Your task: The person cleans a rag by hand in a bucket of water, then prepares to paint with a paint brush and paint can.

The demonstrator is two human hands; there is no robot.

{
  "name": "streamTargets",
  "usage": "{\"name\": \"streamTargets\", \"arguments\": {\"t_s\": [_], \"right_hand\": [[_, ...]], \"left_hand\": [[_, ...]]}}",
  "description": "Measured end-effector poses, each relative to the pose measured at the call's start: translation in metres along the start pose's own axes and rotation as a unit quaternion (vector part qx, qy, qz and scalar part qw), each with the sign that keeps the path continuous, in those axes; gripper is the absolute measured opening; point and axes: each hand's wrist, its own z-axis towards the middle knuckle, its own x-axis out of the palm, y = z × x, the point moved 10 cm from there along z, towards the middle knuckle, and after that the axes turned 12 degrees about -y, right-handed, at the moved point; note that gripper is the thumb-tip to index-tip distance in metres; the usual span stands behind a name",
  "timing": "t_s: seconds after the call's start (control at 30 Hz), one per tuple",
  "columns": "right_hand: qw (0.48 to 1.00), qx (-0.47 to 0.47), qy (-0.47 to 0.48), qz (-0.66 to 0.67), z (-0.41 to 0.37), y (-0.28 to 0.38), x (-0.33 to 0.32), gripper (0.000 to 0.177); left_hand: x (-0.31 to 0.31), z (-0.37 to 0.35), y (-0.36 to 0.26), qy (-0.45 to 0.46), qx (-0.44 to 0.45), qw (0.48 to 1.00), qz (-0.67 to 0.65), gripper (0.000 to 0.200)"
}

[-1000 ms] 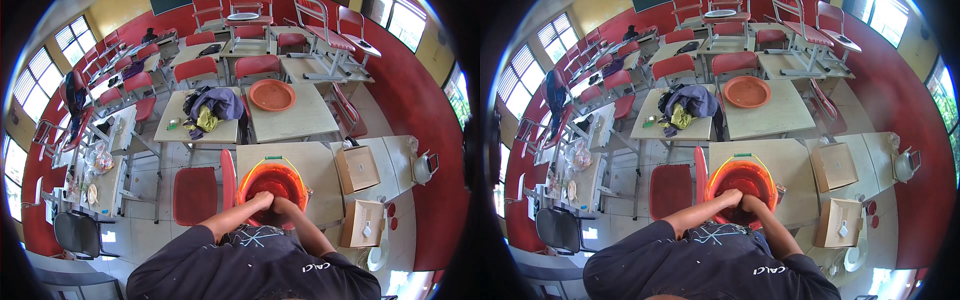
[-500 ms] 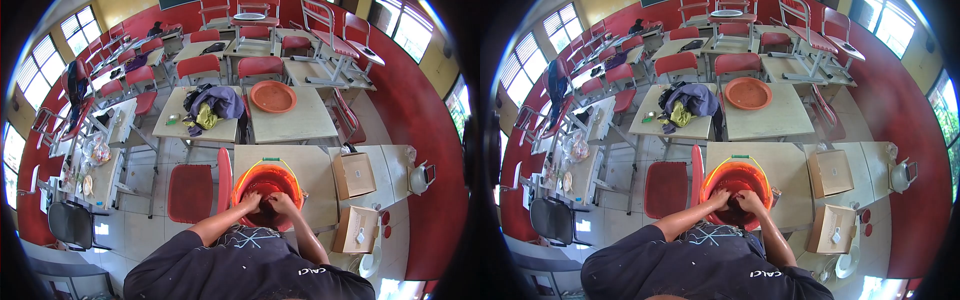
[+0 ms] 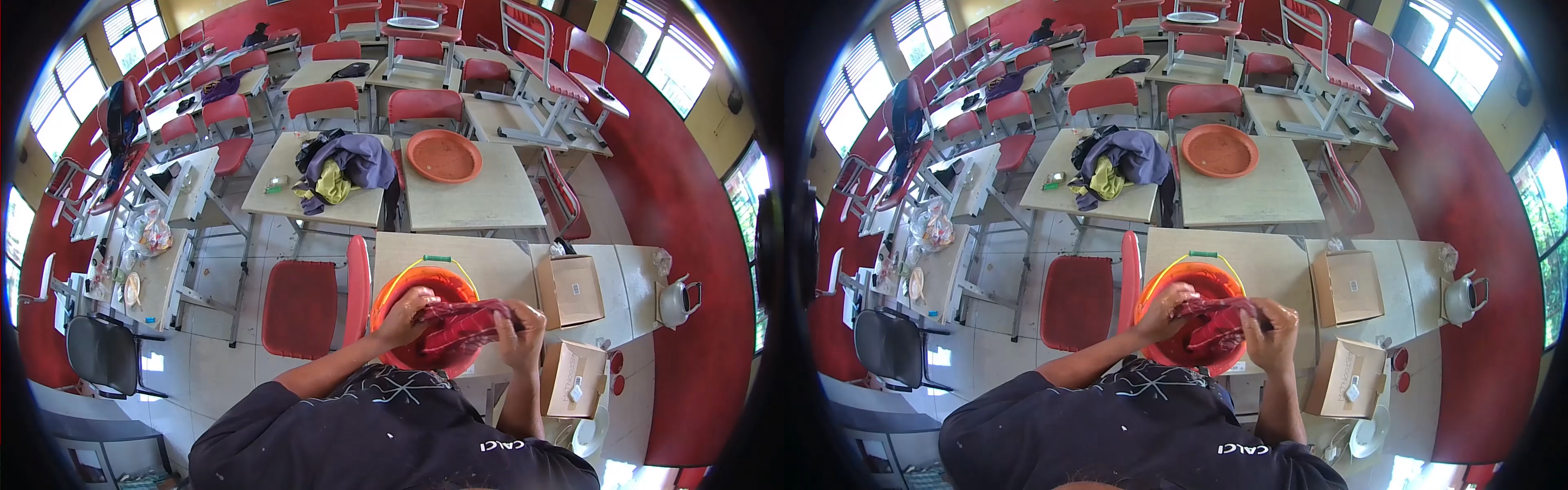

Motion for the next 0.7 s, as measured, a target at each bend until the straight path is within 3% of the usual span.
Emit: {"name": "streamTargets", "arguments": {"t_s": [0.1, 0.13, 0.2, 0.3, 0.33, 0.4, 0.47, 0.5, 0.53, 0.6, 0.63, 0.7], "right_hand": [[0.998, -0.032, 0.027, -0.040, 0.005, -0.001, 0.003, 0.006], [0.996, -0.053, 0.039, -0.058, 0.006, -0.001, 0.008, 0.007], [0.988, 0.002, 0.100, -0.115, 0.001, -0.023, 0.030, 0.010], [0.959, 0.103, 0.198, -0.172, -0.026, -0.089, 0.074, 0.016], [0.944, 0.120, 0.228, -0.207, -0.037, -0.110, 0.089, 0.019], [0.882, 0.042, 0.315, -0.348, -0.076, -0.198, 0.127, 0.025], [0.796, 0.059, 0.391, -0.457, -0.113, -0.253, 0.152, 0.024], [0.752, 0.089, 0.449, -0.474, -0.134, -0.276, 0.162, 0.028], [0.704, 0.119, 0.503, -0.487, -0.155, -0.298, 0.167, 0.033], [0.765, 0.148, 0.436, -0.451, -0.182, -0.349, 0.179, 0.044], [0.726, 0.102, 0.475, -0.487, -0.181, -0.324, 0.181, 0.052], [0.773, 0.040, 0.398, -0.492, -0.186, -0.342, 0.185, 0.051]], "left_hand": [[-0.011, 0.009, -0.019, 0.000, 0.034, 0.984, 0.177, 0.030], [-0.004, 0.008, -0.009, 0.044, -0.004, 0.989, 0.142, 0.028], [0.013, -0.003, 0.017, 0.132, -0.078, 0.986, 0.069, 0.025], [0.042, -0.031, 0.066, 0.194, -0.072, 0.963, 0.174, 0.018], [0.057, -0.051, 0.096, 0.258, -0.099, 0.930, 0.243, 0.019], [0.076, -0.093, 0.156, 0.377, -0.148, 0.834, 0.374, 0.022], [0.094, -0.127, 0.185, 0.420, -0.141, 0.815, 0.374, 0.023], [0.101, -0.159, 0.206, 0.532, -0.191, 0.736, 0.371, 0.027], [0.099, -0.174, 0.210, 0.568, -0.238, 0.700, 0.361, 0.033], [0.100, -0.194, 0.221, 0.599, -0.266, 0.663, 0.361, 0.034], [0.102, -0.199, 0.229, 0.599, -0.259, 0.664, 0.366, 0.034], [0.104, -0.210, 0.241, 0.601, -0.248, 0.661, 0.374, 0.034]]}}
